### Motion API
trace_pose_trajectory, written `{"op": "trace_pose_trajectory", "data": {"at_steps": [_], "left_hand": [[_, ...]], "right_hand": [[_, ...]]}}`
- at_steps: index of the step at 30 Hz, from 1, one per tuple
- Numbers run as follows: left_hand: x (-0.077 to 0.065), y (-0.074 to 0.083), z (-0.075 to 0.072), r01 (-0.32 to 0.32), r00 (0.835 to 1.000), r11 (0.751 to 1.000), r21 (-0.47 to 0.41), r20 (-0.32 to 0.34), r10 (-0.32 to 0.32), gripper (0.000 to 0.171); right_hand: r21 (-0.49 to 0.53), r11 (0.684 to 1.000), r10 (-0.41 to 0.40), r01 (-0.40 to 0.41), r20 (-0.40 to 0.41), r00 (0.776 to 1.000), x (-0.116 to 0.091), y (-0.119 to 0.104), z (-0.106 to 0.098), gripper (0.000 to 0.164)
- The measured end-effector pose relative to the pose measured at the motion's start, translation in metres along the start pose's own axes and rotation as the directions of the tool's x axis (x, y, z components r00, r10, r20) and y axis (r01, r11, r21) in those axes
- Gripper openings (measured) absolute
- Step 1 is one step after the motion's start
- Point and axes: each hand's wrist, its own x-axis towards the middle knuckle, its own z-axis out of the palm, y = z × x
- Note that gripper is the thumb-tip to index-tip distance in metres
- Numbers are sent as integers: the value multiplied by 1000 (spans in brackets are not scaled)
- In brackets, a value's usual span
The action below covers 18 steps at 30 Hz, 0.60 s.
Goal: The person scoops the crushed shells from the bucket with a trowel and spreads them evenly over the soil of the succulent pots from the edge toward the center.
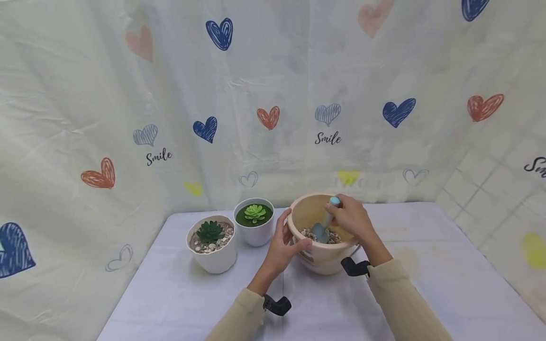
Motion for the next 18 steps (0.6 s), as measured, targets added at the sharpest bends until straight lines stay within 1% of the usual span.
{"op": "trace_pose_trajectory", "data": {"at_steps": [4, 10, 13, 18], "left_hand": [[0, 3, 0, 6, 1000, 1000, 28, -4, -6, 97], [-2, 5, -1, -9, 1000, 1000, 25, 0, 9, 97], [-2, 5, -1, -20, 1000, 1000, 18, 1, 20, 98], [0, 3, -1, -33, 999, 999, 8, -2, 33, 98]], "right_hand": [[34, 999, 1, -2, 19, 1000, 1, -3, 0, 47], [71, 997, 22, -22, 4, 1000, 1, -4, 0, 48], [131, 991, 30, -29, -4, 1000, 1, -4, -1, 47], [238, 971, 37, -34, -8, 999, 1, -4, -3, 45]]}}
